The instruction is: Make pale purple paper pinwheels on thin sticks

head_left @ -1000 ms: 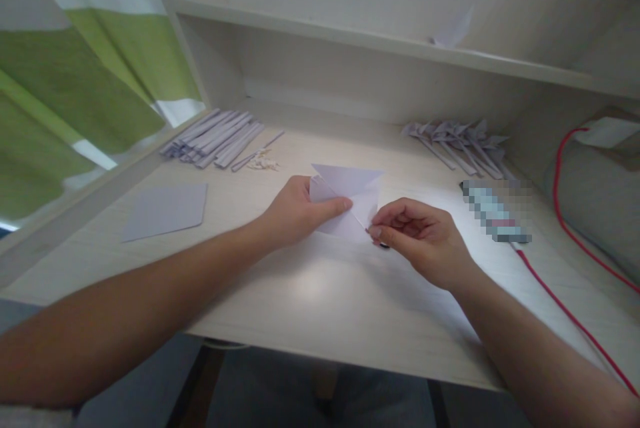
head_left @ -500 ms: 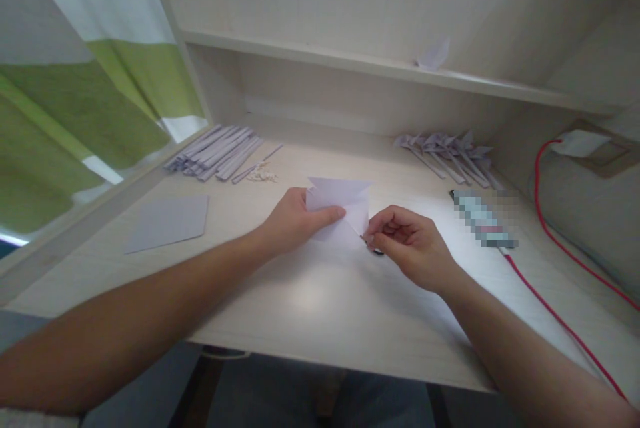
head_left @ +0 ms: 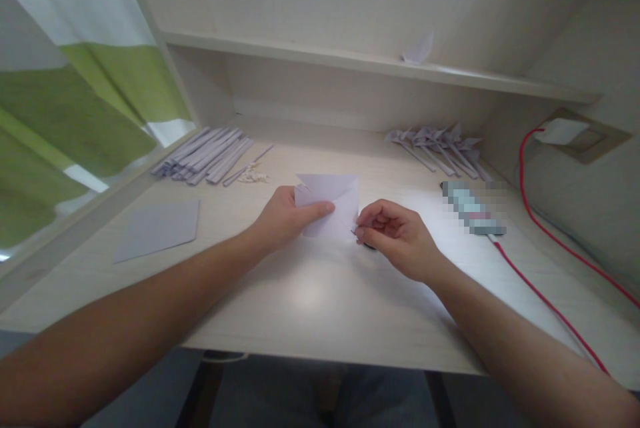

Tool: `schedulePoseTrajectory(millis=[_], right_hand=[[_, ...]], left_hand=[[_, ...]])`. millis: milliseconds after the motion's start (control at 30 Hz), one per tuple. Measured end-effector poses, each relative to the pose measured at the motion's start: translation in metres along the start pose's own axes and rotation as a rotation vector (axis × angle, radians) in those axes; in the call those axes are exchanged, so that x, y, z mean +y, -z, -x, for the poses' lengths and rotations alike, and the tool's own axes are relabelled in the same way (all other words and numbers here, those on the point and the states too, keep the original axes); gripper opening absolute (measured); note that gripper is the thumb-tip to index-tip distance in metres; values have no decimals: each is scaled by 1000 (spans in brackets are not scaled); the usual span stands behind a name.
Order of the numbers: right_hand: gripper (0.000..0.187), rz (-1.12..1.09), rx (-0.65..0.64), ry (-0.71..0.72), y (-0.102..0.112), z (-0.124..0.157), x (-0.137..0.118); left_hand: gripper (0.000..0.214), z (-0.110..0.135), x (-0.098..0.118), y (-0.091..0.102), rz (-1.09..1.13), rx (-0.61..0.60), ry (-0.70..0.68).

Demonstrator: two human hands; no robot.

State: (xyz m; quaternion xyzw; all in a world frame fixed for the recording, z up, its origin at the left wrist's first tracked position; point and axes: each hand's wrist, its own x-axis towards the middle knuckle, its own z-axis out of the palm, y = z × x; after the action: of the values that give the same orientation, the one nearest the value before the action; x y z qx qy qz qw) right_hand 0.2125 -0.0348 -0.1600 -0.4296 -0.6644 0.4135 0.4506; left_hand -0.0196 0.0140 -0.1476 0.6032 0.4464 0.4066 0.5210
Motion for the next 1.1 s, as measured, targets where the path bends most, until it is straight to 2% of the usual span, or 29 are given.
schedulePoseTrajectory(millis=[200, 367, 633, 900, 1100], right_hand=[[8, -7, 20, 10, 0, -1, 0], [5, 17, 29, 22, -1, -2, -1], [19, 2, 56, -30, 0, 0, 1], [9, -163, 9, -1, -4, -1, -4], [23, -57, 33, -24, -4, 0, 2]], left_hand=[[30, -2, -2, 0, 77, -6, 62], [37, -3, -5, 0, 72, -7, 41], [27, -1, -1, 0, 31, 12, 58], [25, -3, -6, 0, -16, 20, 28], [27, -2, -9, -1, -49, 17, 8]])
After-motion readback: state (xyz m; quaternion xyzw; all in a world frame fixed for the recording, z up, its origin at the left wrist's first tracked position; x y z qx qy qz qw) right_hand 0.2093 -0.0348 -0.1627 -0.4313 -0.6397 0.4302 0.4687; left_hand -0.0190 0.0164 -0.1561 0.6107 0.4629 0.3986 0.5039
